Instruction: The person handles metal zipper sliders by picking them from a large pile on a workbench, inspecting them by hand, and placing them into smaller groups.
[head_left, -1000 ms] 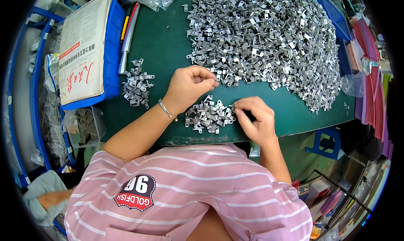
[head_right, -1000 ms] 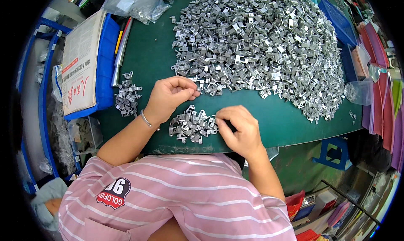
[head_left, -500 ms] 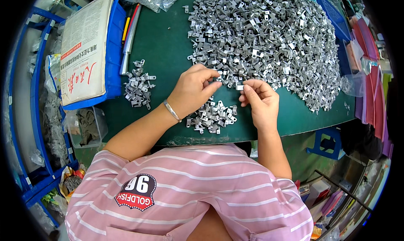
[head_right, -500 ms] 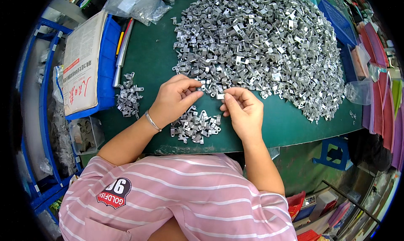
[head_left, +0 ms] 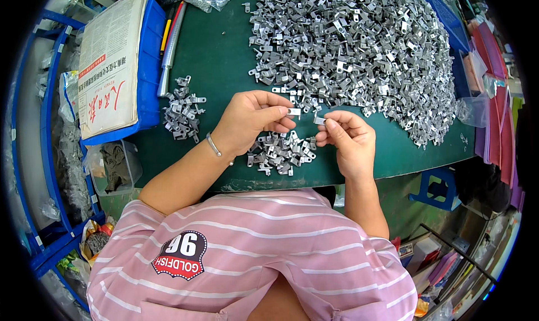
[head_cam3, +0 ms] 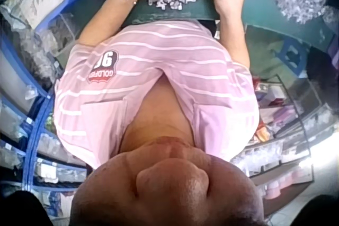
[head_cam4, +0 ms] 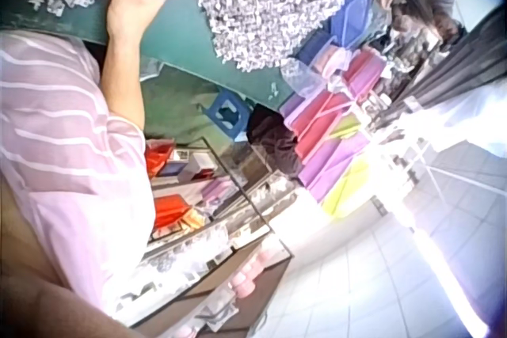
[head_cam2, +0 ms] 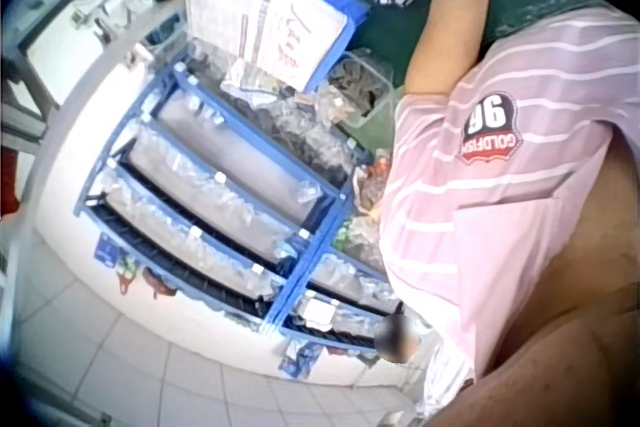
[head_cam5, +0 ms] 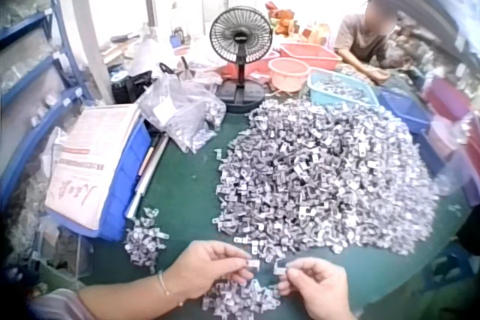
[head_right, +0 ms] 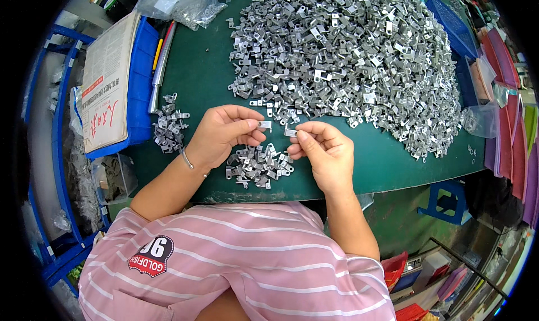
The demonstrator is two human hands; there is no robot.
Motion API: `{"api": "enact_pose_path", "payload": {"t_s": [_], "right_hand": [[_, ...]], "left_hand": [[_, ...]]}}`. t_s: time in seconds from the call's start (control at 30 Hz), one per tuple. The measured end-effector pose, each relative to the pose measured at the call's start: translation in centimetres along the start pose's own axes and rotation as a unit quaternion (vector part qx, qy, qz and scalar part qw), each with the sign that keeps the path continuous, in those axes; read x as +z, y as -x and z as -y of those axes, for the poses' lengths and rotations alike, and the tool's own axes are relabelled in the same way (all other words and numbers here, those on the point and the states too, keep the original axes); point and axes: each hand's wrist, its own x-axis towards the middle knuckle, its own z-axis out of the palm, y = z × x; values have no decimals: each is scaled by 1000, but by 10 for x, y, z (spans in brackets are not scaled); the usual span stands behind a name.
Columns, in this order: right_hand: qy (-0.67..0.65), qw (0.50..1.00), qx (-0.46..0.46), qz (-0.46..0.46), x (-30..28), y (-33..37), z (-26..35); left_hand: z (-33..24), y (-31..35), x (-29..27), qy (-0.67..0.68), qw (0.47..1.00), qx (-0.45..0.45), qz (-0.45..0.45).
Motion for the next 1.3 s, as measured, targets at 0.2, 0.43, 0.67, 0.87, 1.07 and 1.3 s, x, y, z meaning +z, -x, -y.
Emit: {"api": "enact_pose_path", "payload": {"t_s": [0.2, 0.43, 0.67, 0.87, 1.07, 1.3], "right_hand": [[331, 911, -245, 37, 3, -1, -3], [362, 885, -253, 145, 2, 3, 2], [520, 780, -347, 8, 16, -22, -9], [388, 891, -232, -41, 13, -20, -12], [43, 998, 35, -21, 1, -12, 3], [38, 999, 9, -29, -2, -3, 1]], "left_hand": [[10, 3, 3, -95, 988, 124, 16], [5, 9, -8, -473, 794, 369, 104], [5, 8, -5, -461, 815, 338, 95], [4, -5, 0, -496, 784, 374, -2], [4, -21, 9, -550, 747, 373, 20], [8, -26, 11, -543, 755, 367, -10]]}}
